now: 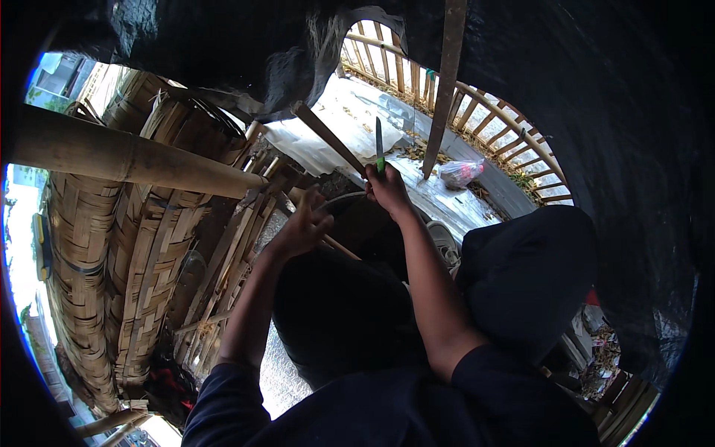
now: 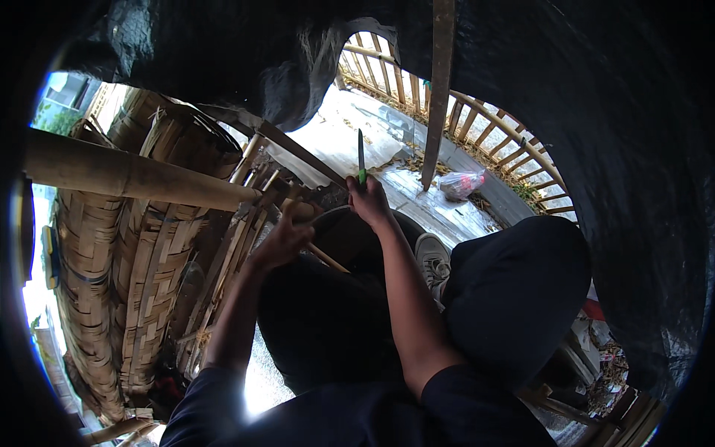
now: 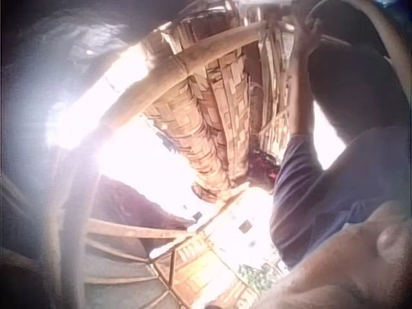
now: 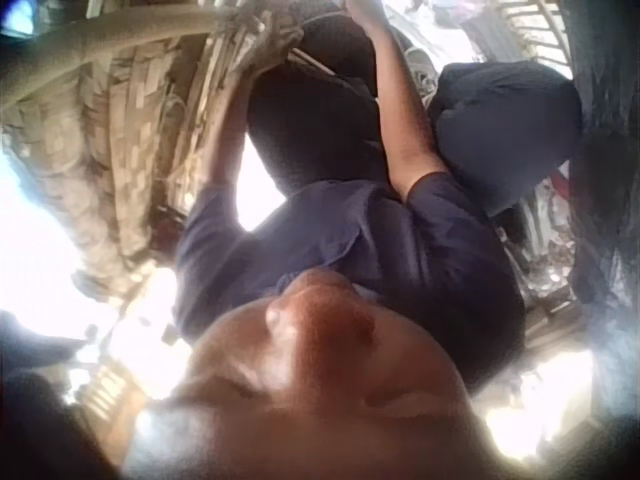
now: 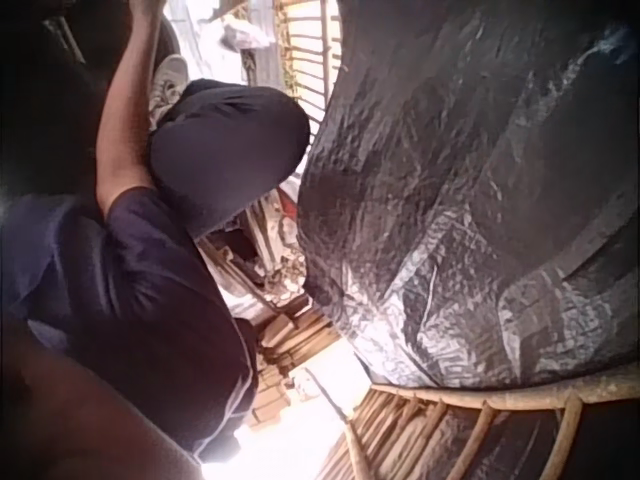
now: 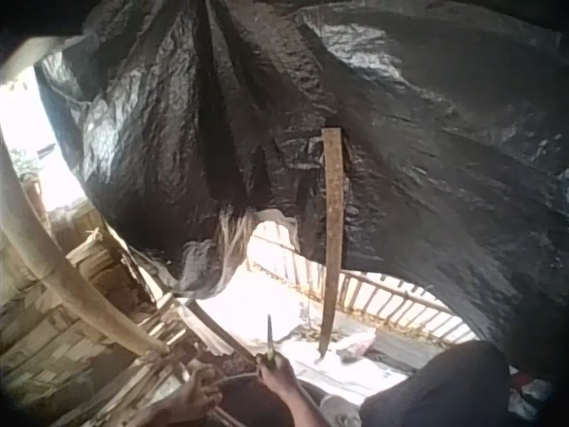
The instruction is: Shaving or carving a thin wooden stick using a small utility knife.
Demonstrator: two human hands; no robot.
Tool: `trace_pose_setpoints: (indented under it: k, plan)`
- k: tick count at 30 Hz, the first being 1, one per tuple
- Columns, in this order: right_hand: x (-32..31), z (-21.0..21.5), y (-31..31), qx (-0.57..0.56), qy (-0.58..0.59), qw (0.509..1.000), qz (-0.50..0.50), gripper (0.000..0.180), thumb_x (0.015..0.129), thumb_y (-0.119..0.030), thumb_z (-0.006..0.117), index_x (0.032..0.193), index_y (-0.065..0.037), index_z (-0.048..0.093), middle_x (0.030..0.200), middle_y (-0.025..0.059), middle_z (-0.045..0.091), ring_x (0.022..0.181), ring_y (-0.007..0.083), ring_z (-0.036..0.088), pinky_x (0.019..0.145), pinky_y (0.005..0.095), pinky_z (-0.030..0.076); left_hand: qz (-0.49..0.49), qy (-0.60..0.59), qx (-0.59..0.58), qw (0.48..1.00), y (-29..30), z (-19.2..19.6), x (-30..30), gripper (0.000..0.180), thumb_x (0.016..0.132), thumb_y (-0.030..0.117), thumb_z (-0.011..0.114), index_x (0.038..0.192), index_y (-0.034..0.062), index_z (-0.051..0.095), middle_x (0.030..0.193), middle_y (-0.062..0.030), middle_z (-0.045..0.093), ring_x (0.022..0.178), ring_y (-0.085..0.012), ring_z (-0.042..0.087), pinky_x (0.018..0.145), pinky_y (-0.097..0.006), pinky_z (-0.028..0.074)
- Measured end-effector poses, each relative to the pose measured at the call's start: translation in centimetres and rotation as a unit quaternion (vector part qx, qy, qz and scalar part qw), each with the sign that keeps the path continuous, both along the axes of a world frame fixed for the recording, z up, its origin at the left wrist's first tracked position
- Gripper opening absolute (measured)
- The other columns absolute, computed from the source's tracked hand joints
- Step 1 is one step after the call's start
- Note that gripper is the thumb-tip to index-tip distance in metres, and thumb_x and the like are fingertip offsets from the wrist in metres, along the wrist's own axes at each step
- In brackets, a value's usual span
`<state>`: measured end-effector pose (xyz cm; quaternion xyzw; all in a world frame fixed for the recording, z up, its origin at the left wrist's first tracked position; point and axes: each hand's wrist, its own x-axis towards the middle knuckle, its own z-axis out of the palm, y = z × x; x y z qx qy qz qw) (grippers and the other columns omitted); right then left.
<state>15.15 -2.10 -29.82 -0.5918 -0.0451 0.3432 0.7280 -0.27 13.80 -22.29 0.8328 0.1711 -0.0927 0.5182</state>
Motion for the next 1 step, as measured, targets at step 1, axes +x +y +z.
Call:
trace_pose_setpoints:
  k: [1]
  plan:
    - [0.33, -0.28, -0.59, -0.027, -0.008, 1.0, -0.003, 0.025, 0.092, -0.029, 0.056, 0.087, -0.005, 0.048, 0.063, 0.0039, 0.051, 0.052, 0.0081, 0.047, 0.044, 0.0215, 0.036, -0.007, 0.0, -0.002, 1.0, -0.32, -0.39, 0.57, 0.051, 0.088, 0.028, 0.059, 0.13, 0.0047, 0.041, 0.121, -0.0153, 0.052, 0.101, -0.0263, 0.06, 0.084, -0.036, 0.051]
